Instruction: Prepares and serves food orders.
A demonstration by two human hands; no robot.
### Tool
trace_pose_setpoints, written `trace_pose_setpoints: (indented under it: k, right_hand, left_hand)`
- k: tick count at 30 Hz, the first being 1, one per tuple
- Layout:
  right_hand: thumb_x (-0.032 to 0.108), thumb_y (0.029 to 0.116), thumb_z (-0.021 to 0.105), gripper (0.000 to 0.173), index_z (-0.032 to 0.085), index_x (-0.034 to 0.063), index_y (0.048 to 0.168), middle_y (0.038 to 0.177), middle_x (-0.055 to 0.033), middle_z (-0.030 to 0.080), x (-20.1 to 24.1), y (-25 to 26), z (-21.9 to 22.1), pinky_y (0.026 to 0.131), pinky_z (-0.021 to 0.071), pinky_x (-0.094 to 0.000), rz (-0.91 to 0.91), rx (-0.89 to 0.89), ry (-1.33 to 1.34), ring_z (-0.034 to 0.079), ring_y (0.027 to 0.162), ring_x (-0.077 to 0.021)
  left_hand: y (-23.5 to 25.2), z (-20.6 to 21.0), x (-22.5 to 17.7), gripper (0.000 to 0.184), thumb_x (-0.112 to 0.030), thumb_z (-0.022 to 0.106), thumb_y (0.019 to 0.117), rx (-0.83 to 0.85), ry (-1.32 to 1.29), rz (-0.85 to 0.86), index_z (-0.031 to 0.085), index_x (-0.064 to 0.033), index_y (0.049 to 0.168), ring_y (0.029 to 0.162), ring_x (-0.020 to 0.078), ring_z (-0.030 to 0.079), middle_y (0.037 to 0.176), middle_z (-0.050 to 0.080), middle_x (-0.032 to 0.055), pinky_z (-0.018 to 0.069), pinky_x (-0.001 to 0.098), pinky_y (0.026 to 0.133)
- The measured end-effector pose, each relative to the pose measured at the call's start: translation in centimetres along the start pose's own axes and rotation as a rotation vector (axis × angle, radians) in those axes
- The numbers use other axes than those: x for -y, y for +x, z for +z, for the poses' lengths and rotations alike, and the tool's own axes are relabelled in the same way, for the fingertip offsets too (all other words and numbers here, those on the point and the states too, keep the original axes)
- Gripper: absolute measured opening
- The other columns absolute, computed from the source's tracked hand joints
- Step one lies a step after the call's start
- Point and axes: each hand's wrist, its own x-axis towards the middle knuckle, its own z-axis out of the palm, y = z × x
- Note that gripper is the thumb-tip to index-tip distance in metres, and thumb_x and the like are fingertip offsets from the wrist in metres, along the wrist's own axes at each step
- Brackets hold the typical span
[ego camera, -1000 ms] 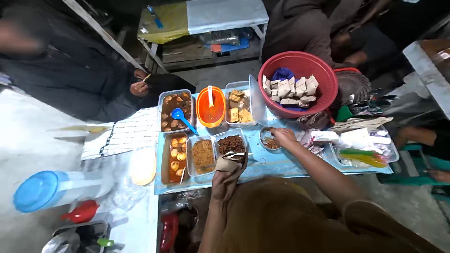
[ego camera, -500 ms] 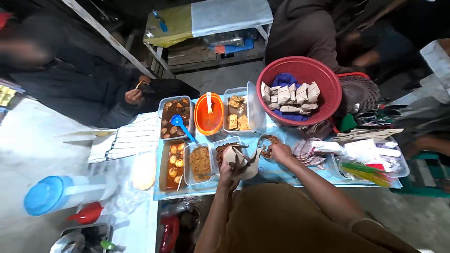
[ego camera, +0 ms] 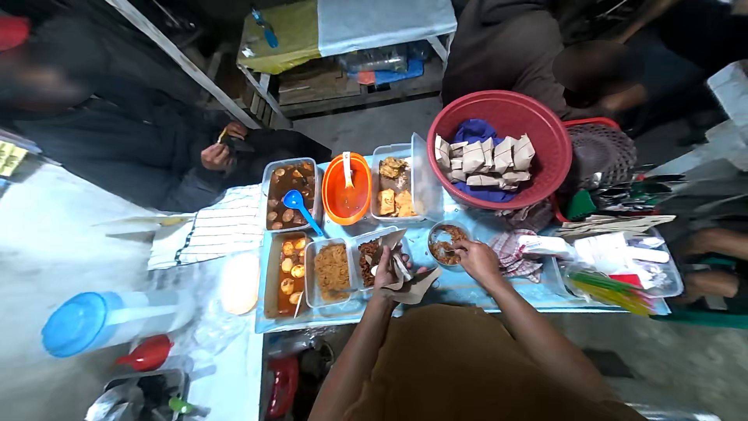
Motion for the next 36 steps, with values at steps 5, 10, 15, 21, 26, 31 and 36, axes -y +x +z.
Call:
trace_pose_setpoints:
  k: [5,10,15,21,26,31,36]
  right_hand:
    - [0.025,0.1018,0.058,0.025,0.076,0.0249,0.118,0.115,-0.0067,0.075,-0.7,0.0,-0.2,0.097,0.0512,-0.0563,0.023,-0.016,0.035,0.068,0.113,-0.0296]
    - [0.027,0.1025,0.059,0.024,0.077,0.0221,0.117,0.114,-0.0043,0.076,-0.5,-0.8,-1.3,0.098,0.0521,-0.0542,0.001,-0.087,0.168,0.069,0.111,-0.0253]
    - [0.022,0.0989,0.065,0.019,0.078,0.0120,0.110,0.104,-0.0008,0.078,1.7,-3.0,-4.2,0.091,0.0590,-0.0335,-0.284,-0.281,0.463,0.073,0.097,-0.0096]
    - [0.027,0.0998,0.064,0.021,0.079,0.0173,0.109,0.104,0.0031,0.078,6.1,-4.7,-5.0,0.092,0.0587,-0.0332,-0.449,-0.148,0.388,0.072,0.098,-0.0075]
    - [0.018,0.0977,0.060,0.022,0.079,0.0192,0.108,0.102,-0.0003,0.077,7.4,-3.5,-1.8,0.079,0.0595,-0.0456,-0.643,-0.311,-0.002,0.072,0.098,-0.0221]
    - [0.015,0.0922,0.066,0.018,0.079,0.0201,0.103,0.102,0.0016,0.076,7.0,-3.7,-0.4,0.071,0.0601,-0.0421,-0.859,-0.537,-0.143,0.071,0.094,-0.0227]
    - [0.011,0.0873,0.065,0.022,0.082,0.0140,0.102,0.103,-0.0022,0.079,7.3,-3.5,-1.8,0.077,0.0603,-0.0465,-0.891,-0.583,0.010,0.074,0.095,-0.0270]
  left_hand:
    - [-0.2,1.8,-0.5,0.049,-0.047,0.027,0.1099,-0.092,0.027,-0.044,0.055,-0.0075,0.111,0.063,0.0250,0.067,0.071,0.062,0.0064,0.0608,0.0550,0.071]
    - [0.8,0.7,-0.2,0.048,-0.041,0.024,0.1055,-0.048,0.068,0.062,0.054,-0.0049,0.114,0.078,0.0290,0.070,0.087,0.068,0.0130,0.0600,0.0523,0.073]
    - [0.8,1.8,-0.3,0.038,-0.027,0.023,0.1053,-0.140,0.140,0.199,0.054,-0.0048,0.103,0.083,0.0245,0.070,0.086,0.069,0.0102,0.0600,0.0465,0.079]
    - [1.3,2.4,0.2,0.028,-0.020,0.028,0.1066,-0.206,0.196,0.297,0.053,-0.0089,0.101,0.079,0.0107,0.066,0.080,0.064,0.0009,0.0579,0.0323,0.077]
    - [1.2,2.5,0.0,0.027,-0.020,0.033,0.1074,-0.232,0.273,0.299,0.056,-0.0072,0.103,0.084,0.0099,0.065,0.086,0.064,0.0015,0.0561,0.0313,0.080]
    - [-0.2,2.9,-0.1,0.035,-0.026,0.029,0.1108,-0.218,0.241,0.249,0.059,-0.0089,0.105,0.079,0.0086,0.066,0.083,0.067,0.0003,0.0581,0.0298,0.073]
    - [-0.4,2.8,-1.1,0.036,-0.031,0.033,0.1106,-0.240,0.249,0.242,0.060,-0.0070,0.114,0.086,0.0112,0.065,0.093,0.066,0.0026,0.0562,0.0336,0.080]
